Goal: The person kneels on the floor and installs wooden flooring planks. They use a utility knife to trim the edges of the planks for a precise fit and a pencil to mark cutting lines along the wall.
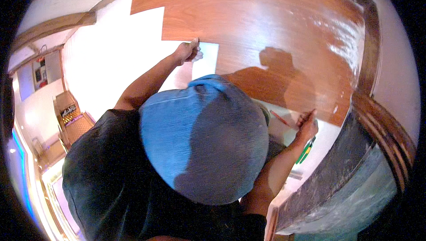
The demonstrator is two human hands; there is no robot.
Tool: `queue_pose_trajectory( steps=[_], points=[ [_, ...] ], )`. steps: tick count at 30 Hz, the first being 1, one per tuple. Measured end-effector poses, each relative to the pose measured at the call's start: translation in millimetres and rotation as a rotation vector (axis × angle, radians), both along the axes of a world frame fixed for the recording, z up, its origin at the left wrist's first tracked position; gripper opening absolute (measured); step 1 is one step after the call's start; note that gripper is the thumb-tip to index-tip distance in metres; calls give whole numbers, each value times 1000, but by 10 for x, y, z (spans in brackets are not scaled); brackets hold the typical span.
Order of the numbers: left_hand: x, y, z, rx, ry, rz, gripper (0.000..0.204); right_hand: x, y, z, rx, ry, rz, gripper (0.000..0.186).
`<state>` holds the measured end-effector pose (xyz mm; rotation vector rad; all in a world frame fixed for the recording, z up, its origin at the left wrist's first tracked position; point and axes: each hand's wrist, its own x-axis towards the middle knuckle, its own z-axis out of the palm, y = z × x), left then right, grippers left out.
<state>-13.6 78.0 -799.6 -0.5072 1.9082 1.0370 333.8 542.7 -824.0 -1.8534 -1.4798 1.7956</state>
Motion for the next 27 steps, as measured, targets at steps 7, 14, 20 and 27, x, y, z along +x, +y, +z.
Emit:
queue_pose_trajectory(
  steps=[7, 14, 20, 27],
  points=[
    [37, -178, -388, 165, 2, 442, 41, -43, -161, 38, 106, -102, 59, 54],
    [-97, -198, -729, -48, 178, 279, 40, 228, 11, -445, -120, 97, -75, 39],
    [15, -512, -677, 142, -21, 437, 25, 363, 42, -755, 1290, -546, 756, 50],
    [367, -865, 304, -124, -134, 263, 24, -18, -267, -191, 132, -195, -242, 54]
  ],
)
